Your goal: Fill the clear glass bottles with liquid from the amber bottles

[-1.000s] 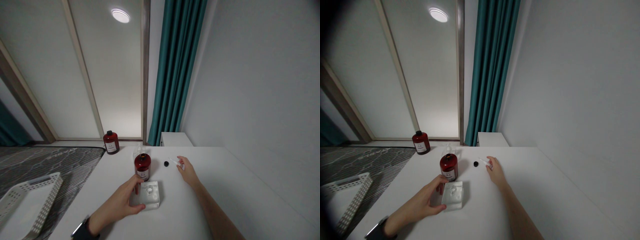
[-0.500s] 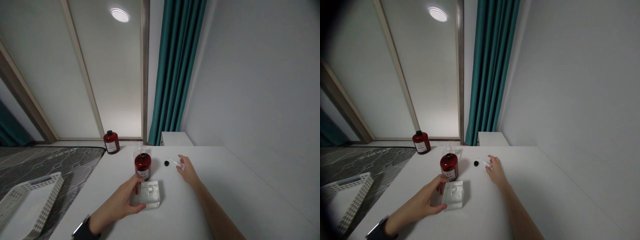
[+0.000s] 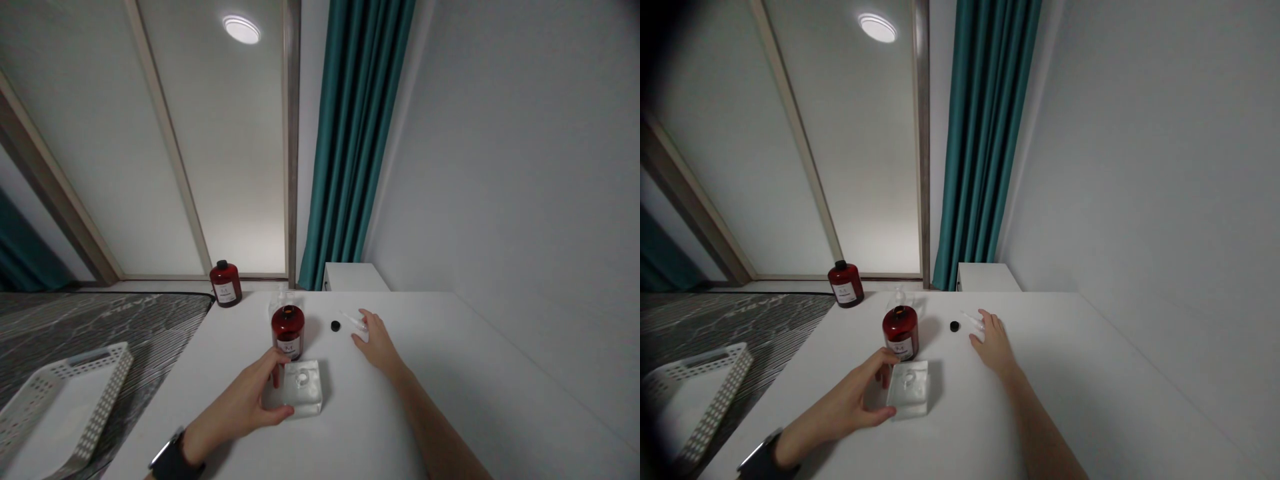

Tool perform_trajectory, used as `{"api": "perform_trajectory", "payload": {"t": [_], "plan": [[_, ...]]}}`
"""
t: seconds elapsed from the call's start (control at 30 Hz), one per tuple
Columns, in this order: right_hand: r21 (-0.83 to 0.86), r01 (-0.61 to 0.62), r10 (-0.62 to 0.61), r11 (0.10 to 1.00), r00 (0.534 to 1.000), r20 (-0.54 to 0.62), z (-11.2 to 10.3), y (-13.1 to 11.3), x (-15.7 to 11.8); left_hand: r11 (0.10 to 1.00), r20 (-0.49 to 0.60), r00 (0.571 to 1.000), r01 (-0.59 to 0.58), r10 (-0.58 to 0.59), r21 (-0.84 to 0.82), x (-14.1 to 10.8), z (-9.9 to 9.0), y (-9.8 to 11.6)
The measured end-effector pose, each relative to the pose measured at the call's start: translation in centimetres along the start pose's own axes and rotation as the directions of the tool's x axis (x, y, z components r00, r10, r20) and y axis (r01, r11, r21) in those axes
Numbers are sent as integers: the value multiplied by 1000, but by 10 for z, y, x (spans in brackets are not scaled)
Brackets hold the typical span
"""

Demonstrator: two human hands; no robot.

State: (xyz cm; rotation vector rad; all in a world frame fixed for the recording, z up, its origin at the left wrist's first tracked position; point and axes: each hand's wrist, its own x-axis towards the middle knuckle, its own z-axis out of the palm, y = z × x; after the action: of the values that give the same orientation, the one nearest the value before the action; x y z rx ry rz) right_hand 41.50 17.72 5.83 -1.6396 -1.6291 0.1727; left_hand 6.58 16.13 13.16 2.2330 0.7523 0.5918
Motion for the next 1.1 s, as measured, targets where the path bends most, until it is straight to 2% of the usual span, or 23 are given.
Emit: {"api": "perform_trajectory", "payload": {"t": [0.2, 0.47, 0.83, 1.0, 1.1], "plan": [[42, -52, 50, 998, 998, 43, -14, 2, -4, 1000, 18, 1000, 1, -1, 11, -1, 0, -1], [23, 24, -26, 999, 996, 84, -22, -7, -2, 1000, 24, 1000, 12, -12, 20, 0, -1, 1], [-96, 10, -9, 995, 1000, 15, -5, -4, 2, 1000, -1, 1000, -7, 7, -1, -1, 0, -3], [-57, 3, -3, 998, 1000, -12, -10, -9, 1, 1000, 0, 1000, 3, -3, 0, -1, -1, -2], [7, 14, -14, 1000, 999, -43, -14, -21, -1, 1000, 0, 1000, 24, -24, 3, -1, -1, -1]]}}
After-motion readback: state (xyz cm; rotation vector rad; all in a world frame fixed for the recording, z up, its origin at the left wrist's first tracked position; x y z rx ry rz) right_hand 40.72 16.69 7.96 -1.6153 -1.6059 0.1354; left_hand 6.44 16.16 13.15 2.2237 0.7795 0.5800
